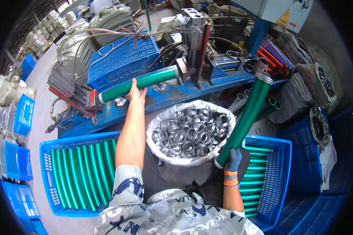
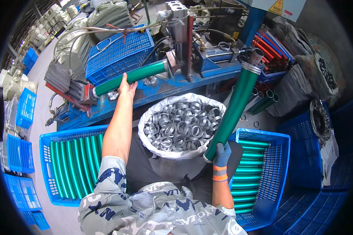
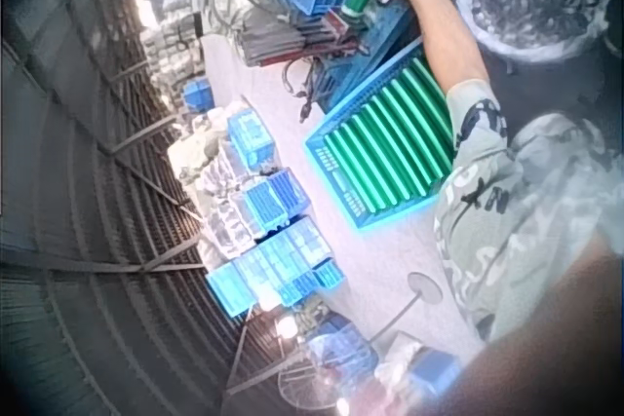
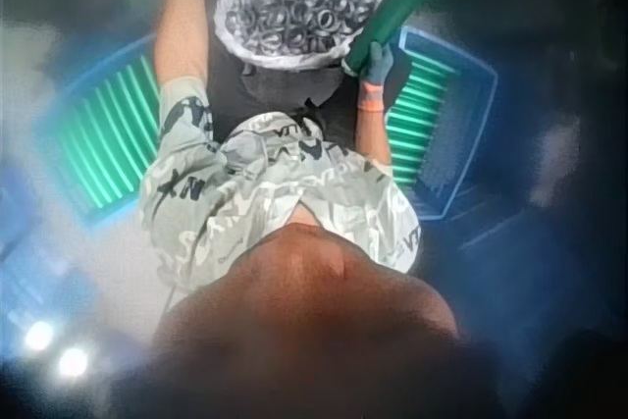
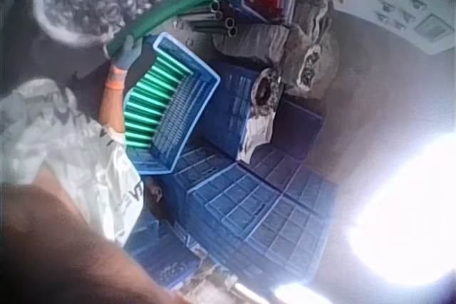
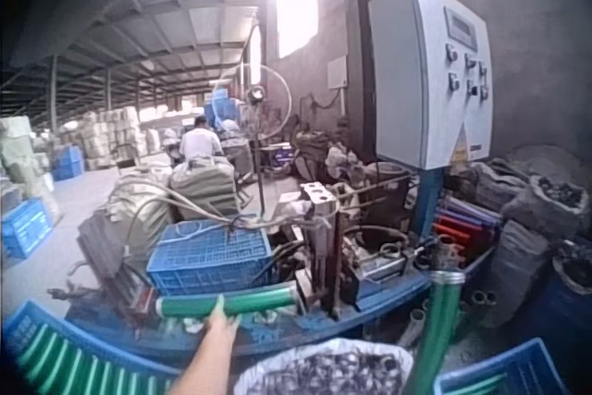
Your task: Fitting metal rings onto the ends of green plastic tubes and organizing them into blue crates.
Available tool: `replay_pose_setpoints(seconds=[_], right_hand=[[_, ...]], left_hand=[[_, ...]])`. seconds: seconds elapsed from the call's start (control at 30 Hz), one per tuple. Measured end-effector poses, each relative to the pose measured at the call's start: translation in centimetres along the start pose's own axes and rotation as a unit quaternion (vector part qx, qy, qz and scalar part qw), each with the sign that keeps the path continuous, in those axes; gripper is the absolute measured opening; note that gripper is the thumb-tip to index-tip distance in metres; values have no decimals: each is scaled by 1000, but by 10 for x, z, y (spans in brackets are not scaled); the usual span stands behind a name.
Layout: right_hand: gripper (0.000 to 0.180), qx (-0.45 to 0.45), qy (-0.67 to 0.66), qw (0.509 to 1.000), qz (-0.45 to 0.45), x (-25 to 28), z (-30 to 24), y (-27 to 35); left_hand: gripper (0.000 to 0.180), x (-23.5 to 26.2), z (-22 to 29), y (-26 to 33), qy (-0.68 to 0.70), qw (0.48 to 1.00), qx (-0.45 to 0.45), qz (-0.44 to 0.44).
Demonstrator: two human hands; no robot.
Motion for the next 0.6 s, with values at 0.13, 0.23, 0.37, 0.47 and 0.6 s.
replay_pose_setpoints(seconds=[0.13,0.23,0.37,0.47,0.6], right_hand=[[51,-28,-45,999,-12,0,-1,1],[51,-13,-46,999,-6,7,-7,7],[51,16,-13,999,26,15,-49,14],[51,95,30,988,118,45,-85,28],[48,115,192,958,176,175,-115,59]], left_hand=[[66,6,5,0,1,1000,-18,11],[75,0,-1,9,-56,998,-18,5],[83,4,4,1,-77,997,2,-11],[87,23,28,-10,-86,996,10,-18],[84,15,17,5,-115,992,17,-40]])
Point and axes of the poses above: each hand's wrist, its own y-axis away from the middle knuckle, its own x-axis out of the back of the hand, z = x × y, the point moved 1 cm from there along -y, towards the middle knuckle, and after that the axes turned 11 degrees about x, right-handed, at the moved point
